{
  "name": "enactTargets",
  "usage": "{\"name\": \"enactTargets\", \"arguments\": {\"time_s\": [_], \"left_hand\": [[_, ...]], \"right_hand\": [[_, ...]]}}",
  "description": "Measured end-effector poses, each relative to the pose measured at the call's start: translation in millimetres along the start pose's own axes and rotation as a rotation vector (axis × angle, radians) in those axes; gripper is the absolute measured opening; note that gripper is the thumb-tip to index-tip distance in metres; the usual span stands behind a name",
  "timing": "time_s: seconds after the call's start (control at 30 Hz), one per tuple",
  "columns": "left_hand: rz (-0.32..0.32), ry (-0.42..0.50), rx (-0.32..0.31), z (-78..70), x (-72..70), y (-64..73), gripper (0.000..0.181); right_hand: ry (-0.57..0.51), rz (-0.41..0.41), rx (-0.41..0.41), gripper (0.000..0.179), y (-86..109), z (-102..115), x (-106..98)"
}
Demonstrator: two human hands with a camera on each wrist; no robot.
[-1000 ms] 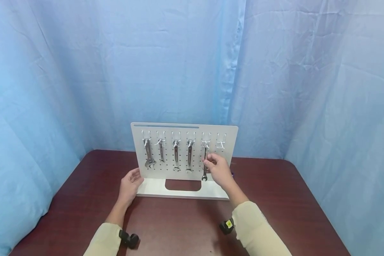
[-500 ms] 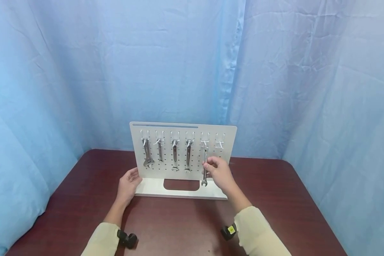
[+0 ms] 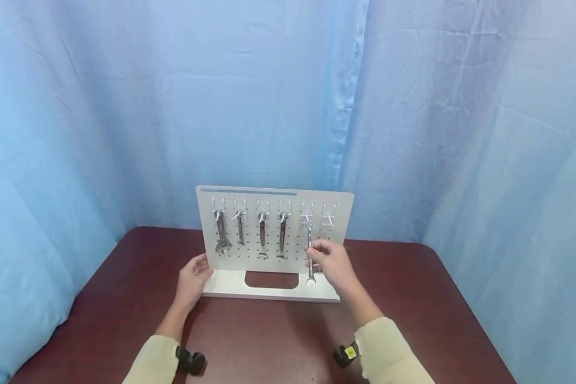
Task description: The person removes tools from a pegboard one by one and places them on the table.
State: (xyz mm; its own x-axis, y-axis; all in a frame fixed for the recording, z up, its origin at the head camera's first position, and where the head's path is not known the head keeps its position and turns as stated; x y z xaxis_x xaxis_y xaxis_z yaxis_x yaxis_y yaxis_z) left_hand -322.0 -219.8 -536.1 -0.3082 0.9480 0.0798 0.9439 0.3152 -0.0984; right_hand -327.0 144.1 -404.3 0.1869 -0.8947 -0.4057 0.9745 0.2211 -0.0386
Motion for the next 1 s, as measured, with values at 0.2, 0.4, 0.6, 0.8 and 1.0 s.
{"name": "enactTargets", "arguments": {"time_s": [0.2, 0.4, 0.6, 0.8, 1.0], "left_hand": [[-0.004, -0.001, 0.012, -1.4, -0.4, -2.0, 0.048], [0.006, 0.015, 0.01, -2.6, 0.7, -1.1, 0.049], [0.01, 0.01, 0.008, -0.1, -0.1, 0.5, 0.049], [0.014, -0.001, -0.004, 2.0, -1.3, -0.2, 0.049], [0.026, 0.008, -0.004, 0.0, 0.4, -1.0, 0.049]], "right_hand": [[0.012, 0.018, -0.008, 0.018, 1.8, 7, -3], [0.004, 0.049, -0.018, 0.017, 5.1, 11, -4], [0.001, 0.049, -0.015, 0.017, 8.5, 13, -6], [0.007, 0.037, -0.031, 0.019, 11.6, 13, -11], [0.056, -0.015, -0.041, 0.021, 19.1, 14, -28]]}}
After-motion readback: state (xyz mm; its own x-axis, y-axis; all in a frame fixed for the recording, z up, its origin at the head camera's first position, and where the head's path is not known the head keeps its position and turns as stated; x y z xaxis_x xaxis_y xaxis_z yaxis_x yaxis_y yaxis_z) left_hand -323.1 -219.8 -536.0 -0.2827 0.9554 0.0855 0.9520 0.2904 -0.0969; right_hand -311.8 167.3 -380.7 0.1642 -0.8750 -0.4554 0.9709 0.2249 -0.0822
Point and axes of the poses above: each hand's wrist, its own y-axis away from the middle knuckle, its own x-axis out of the palm, z = x × y, the point moved 8 cm from there along -y, towards the middle knuckle, and after that the axes turned 13 degrees about y, right-handed, at the moved point
